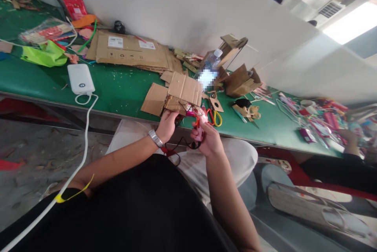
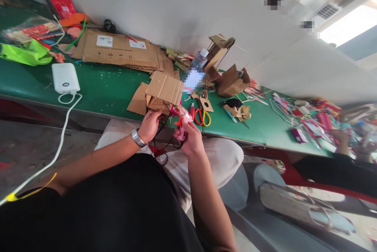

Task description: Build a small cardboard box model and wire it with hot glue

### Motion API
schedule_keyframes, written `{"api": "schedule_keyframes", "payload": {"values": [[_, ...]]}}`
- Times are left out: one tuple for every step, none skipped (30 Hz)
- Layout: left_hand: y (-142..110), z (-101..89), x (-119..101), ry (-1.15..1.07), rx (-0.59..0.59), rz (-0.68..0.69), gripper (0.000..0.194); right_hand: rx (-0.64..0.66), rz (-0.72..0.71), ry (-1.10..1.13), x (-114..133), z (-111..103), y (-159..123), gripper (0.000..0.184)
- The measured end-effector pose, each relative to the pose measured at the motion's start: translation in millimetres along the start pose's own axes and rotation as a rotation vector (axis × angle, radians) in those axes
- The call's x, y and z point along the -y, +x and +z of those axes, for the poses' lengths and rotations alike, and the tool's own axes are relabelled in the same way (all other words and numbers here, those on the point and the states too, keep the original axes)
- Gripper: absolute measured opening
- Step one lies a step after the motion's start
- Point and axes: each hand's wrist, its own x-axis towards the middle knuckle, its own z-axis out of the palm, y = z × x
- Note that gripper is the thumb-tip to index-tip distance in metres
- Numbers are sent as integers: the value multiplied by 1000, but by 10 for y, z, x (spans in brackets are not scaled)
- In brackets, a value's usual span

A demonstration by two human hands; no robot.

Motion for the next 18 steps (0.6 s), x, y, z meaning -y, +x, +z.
{"api": "schedule_keyframes", "payload": {"values": [[6, 4, 14, -11, 5, -4, 16, 35, 28, 45, 32, -29, -24, 46], [12, 6, 30, -23, 7, -10, 15, 66, 56, 87, 71, -62, -48, 42], [16, 7, 47, -36, 8, -17, 15, 91, 76, 124, 120, -97, -69, 38], [20, 6, 63, -50, 6, -24, 15, 109, 88, 155, 177, -137, -86, 34], [24, 3, 78, -65, 4, -28, 15, 121, 88, 177, 243, -179, -97, 30], [26, 0, 91, -82, 2, -30, 16, 123, 73, 195, 317, -226, -100, 27], [29, -3, 101, -98, 0, -29, 18, 115, 50, 208, 396, -278, -92, 24], [31, -6, 110, -114, -4, -27, 21, 101, 21, 218, 481, -335, -71, 22], [33, -10, 117, -129, -10, -24, 23, 77, -13, 224, 570, -398, -34, 21], [35, -12, 123, -142, -19, -20, 25, 46, -41, 216, 663, -468, 21, 21], [36, -15, 128, -153, -27, -17, 27, -1, -73, 193, 759, -546, 96, 20], [38, -16, 132, -161, -35, -15, 28, -68, -103, 145, 857, -631, 189, 20], [40, -18, 136, -168, -41, -13, 30, -159, -125, 63, 954, -723, 297, 21], [42, -19, 141, -175, -44, -12, 31, -280, -149, -64, 1048, -820, 417, 21], [45, -19, 145, -180, -47, -11, 31, -406, -151, -218, 1133, -920, 543, 22], [50, -20, 150, -186, -48, -11, 31, -464, -145, -275, 1205, -1020, 667, 21], [55, -21, 154, -191, -49, -9, 31, -499, -138, -309, 1258, -1117, 784, 19], [60, -23, 158, -196, -51, -7, 31, -531, -123, -349, 1288, -1207, 889, 16]]}}
